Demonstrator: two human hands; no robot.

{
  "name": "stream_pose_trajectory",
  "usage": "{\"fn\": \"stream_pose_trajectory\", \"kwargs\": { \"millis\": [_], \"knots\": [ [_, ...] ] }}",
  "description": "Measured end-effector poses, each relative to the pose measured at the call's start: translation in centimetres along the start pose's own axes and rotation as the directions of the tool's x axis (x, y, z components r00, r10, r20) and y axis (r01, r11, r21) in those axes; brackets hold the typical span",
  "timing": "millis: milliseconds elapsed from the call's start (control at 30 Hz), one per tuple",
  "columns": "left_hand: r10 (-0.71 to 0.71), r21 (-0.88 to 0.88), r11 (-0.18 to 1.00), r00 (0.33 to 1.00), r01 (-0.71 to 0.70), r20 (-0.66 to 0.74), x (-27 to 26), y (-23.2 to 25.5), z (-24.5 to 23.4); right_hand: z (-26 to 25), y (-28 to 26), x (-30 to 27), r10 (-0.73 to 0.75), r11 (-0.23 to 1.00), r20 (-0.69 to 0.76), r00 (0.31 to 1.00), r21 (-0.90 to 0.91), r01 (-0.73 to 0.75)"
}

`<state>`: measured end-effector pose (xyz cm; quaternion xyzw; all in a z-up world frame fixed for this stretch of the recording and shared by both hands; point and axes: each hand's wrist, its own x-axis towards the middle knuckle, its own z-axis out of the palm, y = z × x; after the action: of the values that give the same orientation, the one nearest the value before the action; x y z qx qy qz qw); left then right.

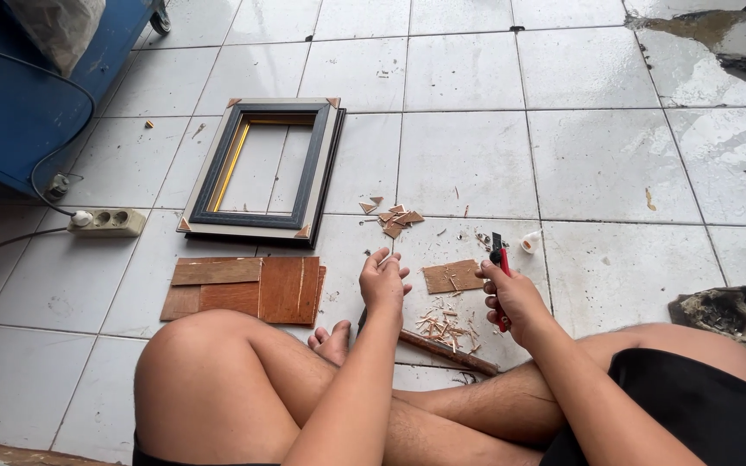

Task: The person trims and shapes small wooden pieces for a frame by holding each piece with one hand and cutting it with a utility knife in the other, then setting the piece down and picking up another to continue working.

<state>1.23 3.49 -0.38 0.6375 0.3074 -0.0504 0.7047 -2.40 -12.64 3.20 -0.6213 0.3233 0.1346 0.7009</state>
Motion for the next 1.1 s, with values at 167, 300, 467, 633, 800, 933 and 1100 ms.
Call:
{"fn": "stream_pose_trajectory", "kwargs": {
  "millis": [167, 300, 467, 633, 800, 933, 1100],
  "knots": [
    [0.175, 0.529, 0.842, 0.981, -0.107, -0.079, 1.8, -4.3, 0.3, -1.3, 2.6, 3.8, -0.14, 0.939, -0.088, 0.986, -0.328, 0.104],
    [0.318, 0.718, 0.67, 0.947, -0.191, -0.045, -0.5, -0.7, -1.2, -2.6, 5.4, 8.5, -0.23, 0.786, -0.141, 0.963, -0.611, 0.098],
    [0.223, 0.841, 0.513, 0.973, -0.171, 0.062, 2.1, -1.3, -3.7, -0.6, 2.4, 4.0, -0.232, 0.684, -0.078, 0.97, -0.722, 0.105],
    [0.187, 0.895, 0.385, 0.968, -0.227, 0.165, 3.2, -3.3, -3.0, 0.1, 0.7, 1.5, -0.211, 0.51, 0.016, 0.977, -0.851, 0.124],
    [0.267, 0.86, 0.32, 0.909, -0.397, 0.32, -0.1, -0.8, -2.2, 0.2, 0.1, 0.6, -0.244, 0.478, 0.101, 0.964, -0.853, 0.21],
    [0.299, 0.8, 0.221, 0.82, -0.558, 0.489, -1.7, -0.1, -0.6, -0.1, 0.3, 0.9, -0.233, 0.509, 0.11, 0.966, -0.833, 0.218],
    [0.371, 0.654, 0.248, 0.694, -0.714, 0.617, -0.1, -1.8, -0.4, -0.9, 1.7, 3.5, -0.274, 0.68, 0.077, 0.959, -0.69, 0.249]
  ]
}}
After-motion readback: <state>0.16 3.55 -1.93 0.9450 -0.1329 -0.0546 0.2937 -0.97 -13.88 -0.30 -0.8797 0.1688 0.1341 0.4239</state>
